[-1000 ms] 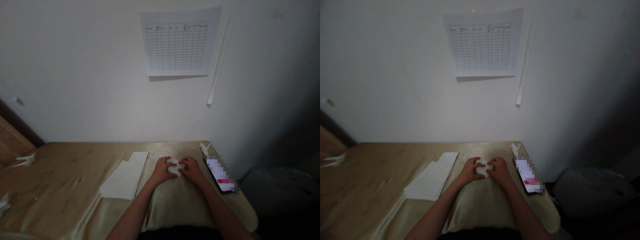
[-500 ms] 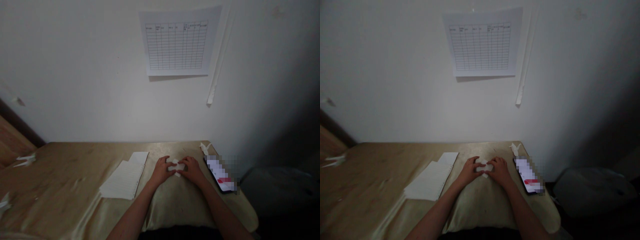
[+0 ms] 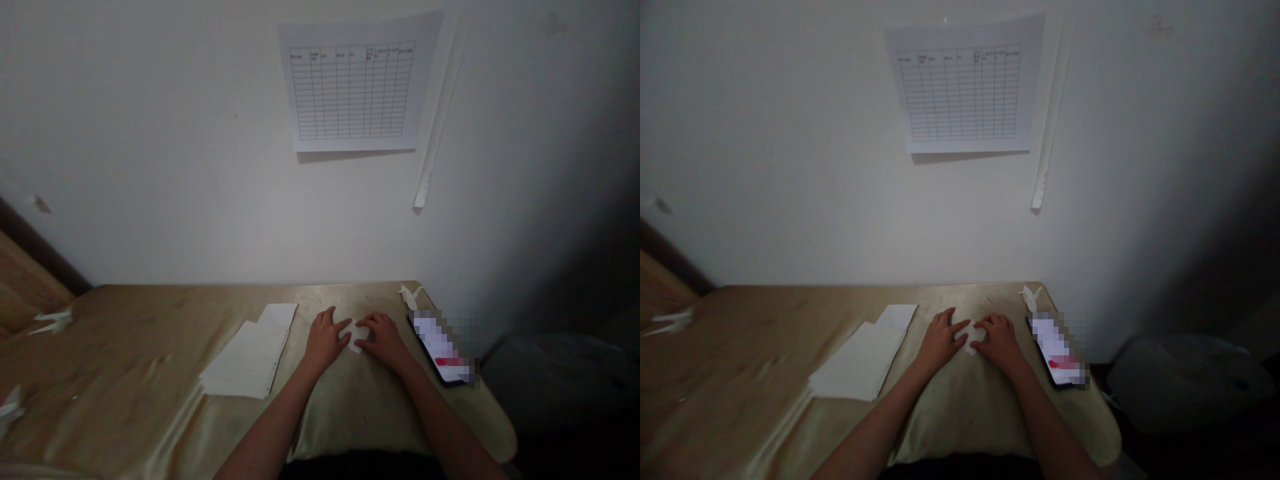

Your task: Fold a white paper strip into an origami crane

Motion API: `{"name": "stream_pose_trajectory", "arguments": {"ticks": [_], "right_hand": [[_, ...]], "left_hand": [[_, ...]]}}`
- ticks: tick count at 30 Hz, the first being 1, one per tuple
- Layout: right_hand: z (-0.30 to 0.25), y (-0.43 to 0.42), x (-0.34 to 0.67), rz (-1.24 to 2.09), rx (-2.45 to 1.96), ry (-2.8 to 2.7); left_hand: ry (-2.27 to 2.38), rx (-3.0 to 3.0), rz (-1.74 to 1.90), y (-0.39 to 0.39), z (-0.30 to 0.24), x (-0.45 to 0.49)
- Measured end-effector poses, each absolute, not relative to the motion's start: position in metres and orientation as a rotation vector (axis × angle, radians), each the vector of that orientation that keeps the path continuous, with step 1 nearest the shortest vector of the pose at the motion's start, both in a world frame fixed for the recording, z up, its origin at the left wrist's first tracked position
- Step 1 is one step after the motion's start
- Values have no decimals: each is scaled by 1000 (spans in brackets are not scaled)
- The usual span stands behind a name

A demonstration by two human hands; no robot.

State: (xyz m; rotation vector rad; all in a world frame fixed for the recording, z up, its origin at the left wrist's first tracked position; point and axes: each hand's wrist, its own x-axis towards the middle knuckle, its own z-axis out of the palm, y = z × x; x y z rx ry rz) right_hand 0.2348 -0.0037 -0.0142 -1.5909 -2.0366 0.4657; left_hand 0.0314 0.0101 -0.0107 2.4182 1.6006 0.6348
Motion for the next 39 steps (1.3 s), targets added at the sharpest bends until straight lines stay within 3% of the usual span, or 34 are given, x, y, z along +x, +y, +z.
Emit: {"name": "stream_pose_trajectory", "arguments": {"ticks": [39], "right_hand": [[20, -27, 234, 155, -1875, -2168]], "left_hand": [[1833, 2431, 452, 5, -3, 33]]}}
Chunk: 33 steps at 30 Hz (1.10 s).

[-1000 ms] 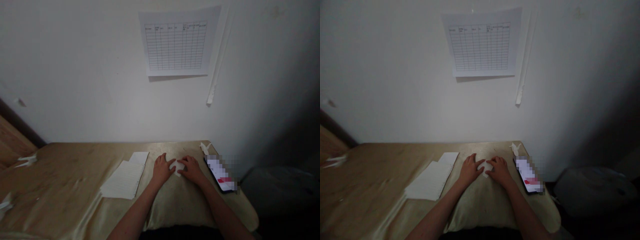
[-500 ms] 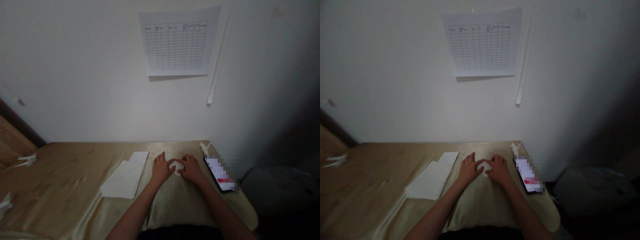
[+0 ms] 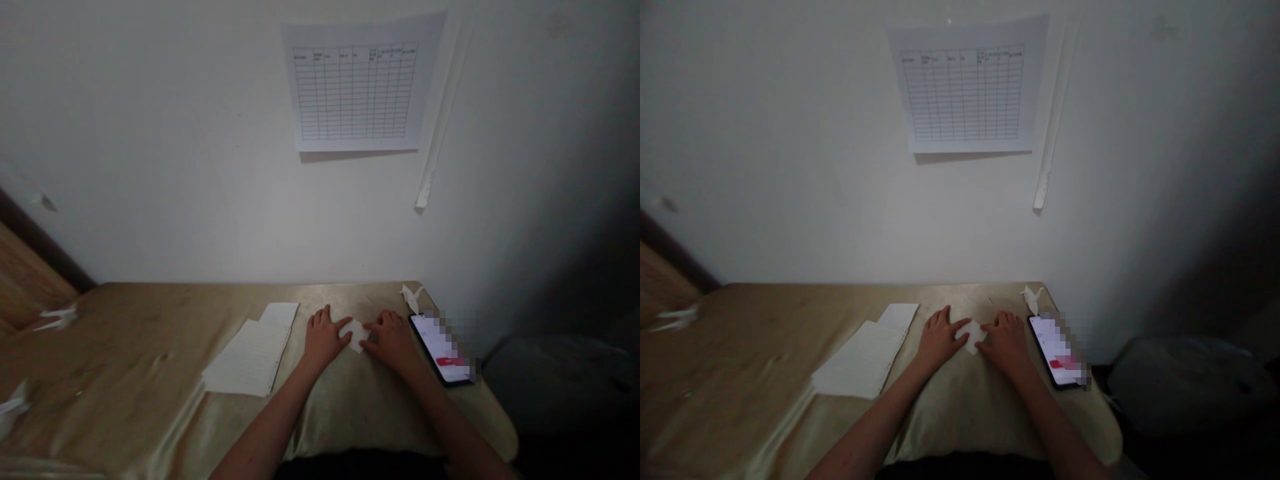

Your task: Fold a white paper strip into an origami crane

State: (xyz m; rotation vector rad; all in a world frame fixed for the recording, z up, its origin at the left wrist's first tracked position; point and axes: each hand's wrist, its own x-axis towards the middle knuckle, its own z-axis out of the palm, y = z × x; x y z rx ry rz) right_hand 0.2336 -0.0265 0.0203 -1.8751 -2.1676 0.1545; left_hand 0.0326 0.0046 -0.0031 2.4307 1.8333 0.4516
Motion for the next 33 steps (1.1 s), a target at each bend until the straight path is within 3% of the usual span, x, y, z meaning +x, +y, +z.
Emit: {"name": "stream_pose_trajectory", "arguments": {"ticks": [23, 33], "right_hand": [[12, -27, 236, 109, -1944, -2134], [-3, 3, 227, 159, -1669, -2221]], "left_hand": [[1807, 2400, 483, 6, -8, 30], [1799, 2386, 502, 7, -10, 30]]}}
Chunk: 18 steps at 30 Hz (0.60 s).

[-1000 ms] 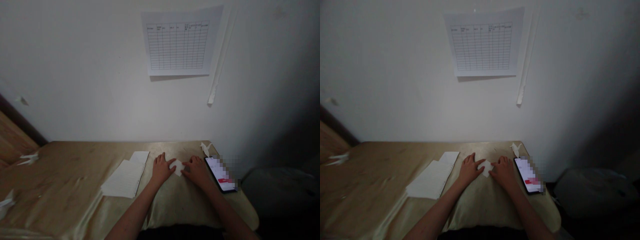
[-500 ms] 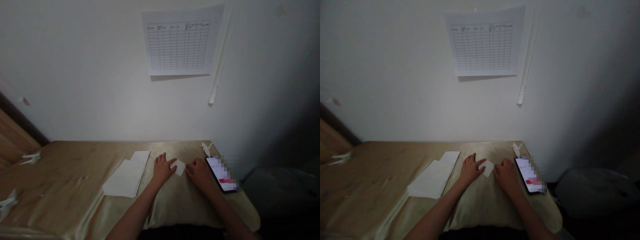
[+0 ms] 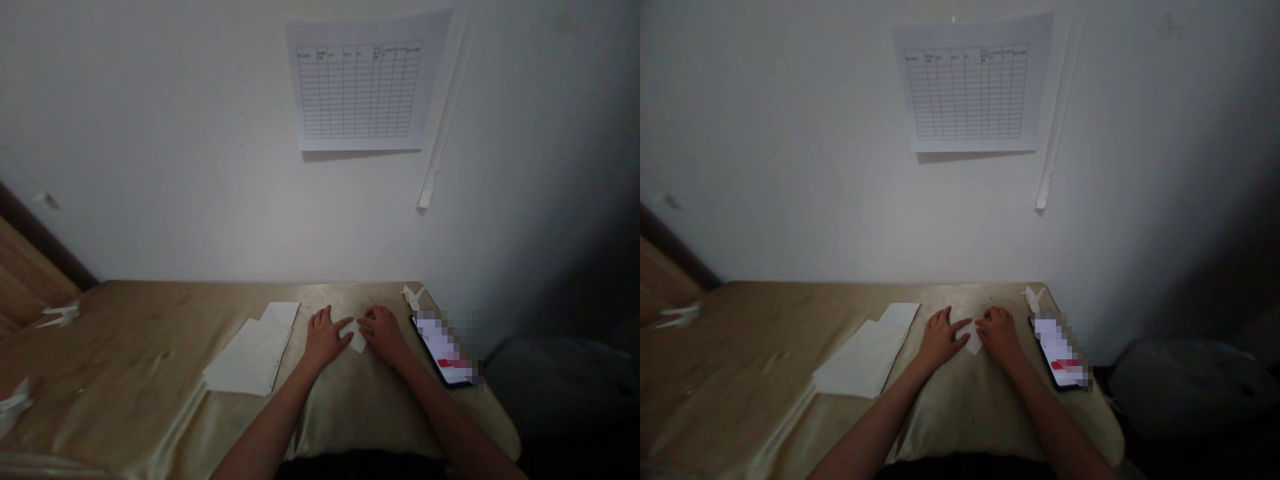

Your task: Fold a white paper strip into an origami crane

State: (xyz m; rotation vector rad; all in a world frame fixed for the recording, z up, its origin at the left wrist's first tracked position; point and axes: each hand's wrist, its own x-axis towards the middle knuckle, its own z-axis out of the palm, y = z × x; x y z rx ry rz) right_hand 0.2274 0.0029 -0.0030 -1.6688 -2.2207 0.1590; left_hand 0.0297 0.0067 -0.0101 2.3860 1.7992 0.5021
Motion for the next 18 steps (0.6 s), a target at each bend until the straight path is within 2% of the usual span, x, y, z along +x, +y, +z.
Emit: {"name": "stream_pose_trajectory", "arguments": {"ticks": [18], "right_hand": [[1, -2, 222, 228, -1755, -2156]], "left_hand": [[1804, 2405, 647, -1, 3, 30]]}}
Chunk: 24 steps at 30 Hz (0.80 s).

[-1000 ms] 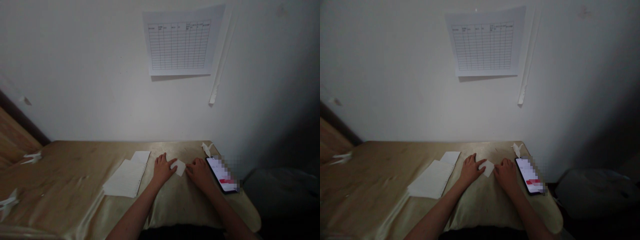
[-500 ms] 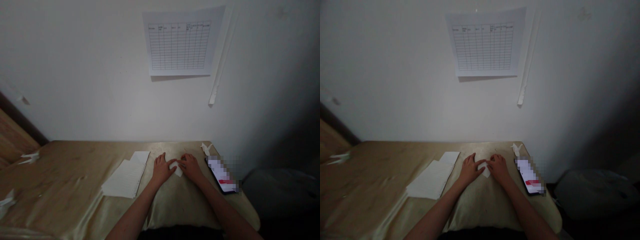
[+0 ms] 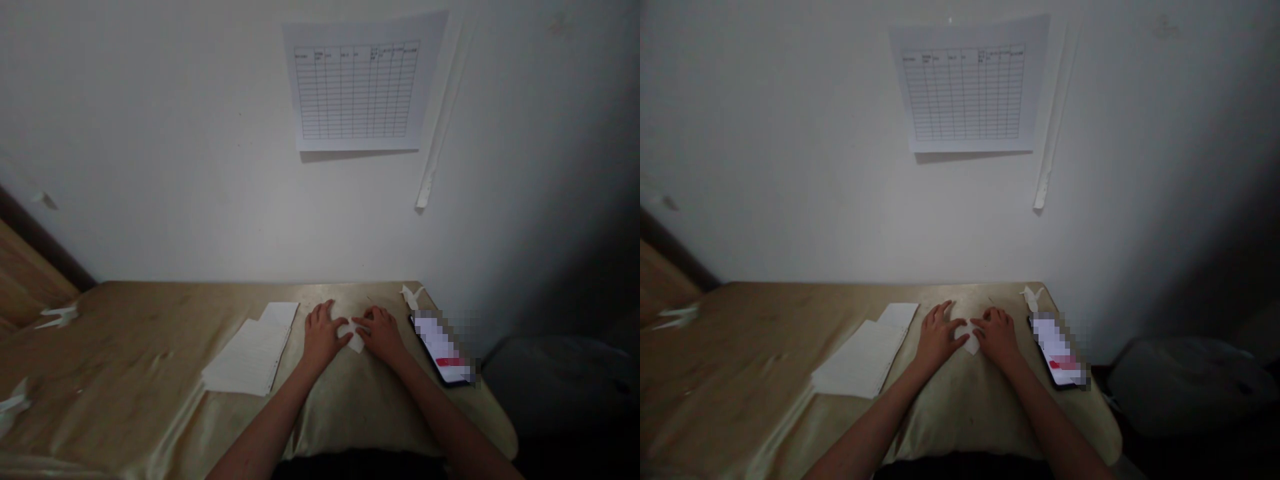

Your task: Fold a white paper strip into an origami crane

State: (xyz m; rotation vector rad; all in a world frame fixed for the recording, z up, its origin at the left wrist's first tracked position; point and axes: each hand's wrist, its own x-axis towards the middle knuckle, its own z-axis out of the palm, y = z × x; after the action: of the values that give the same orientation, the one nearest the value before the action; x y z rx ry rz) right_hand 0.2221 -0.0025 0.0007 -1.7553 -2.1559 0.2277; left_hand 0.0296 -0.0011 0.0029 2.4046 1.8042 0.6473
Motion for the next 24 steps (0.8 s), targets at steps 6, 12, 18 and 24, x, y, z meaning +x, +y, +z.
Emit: {"name": "stream_pose_trajectory", "arguments": {"ticks": [6, 12, 18, 24], "right_hand": [[0, -2, 222, 229, -1760, -2145], [-2, -1, 222, 198, -1768, -2137], [-5, 0, 223, 210, -1744, -2134], [-4, -1, 224, 214, -1727, -2119]], "left_hand": [[1793, 2453, 636, -10, 7, 23], [1794, 2493, 646, -25, 6, 11], [1805, 2500, 638, -35, 5, 2], [1798, 2499, 608, -39, 7, -5]]}}
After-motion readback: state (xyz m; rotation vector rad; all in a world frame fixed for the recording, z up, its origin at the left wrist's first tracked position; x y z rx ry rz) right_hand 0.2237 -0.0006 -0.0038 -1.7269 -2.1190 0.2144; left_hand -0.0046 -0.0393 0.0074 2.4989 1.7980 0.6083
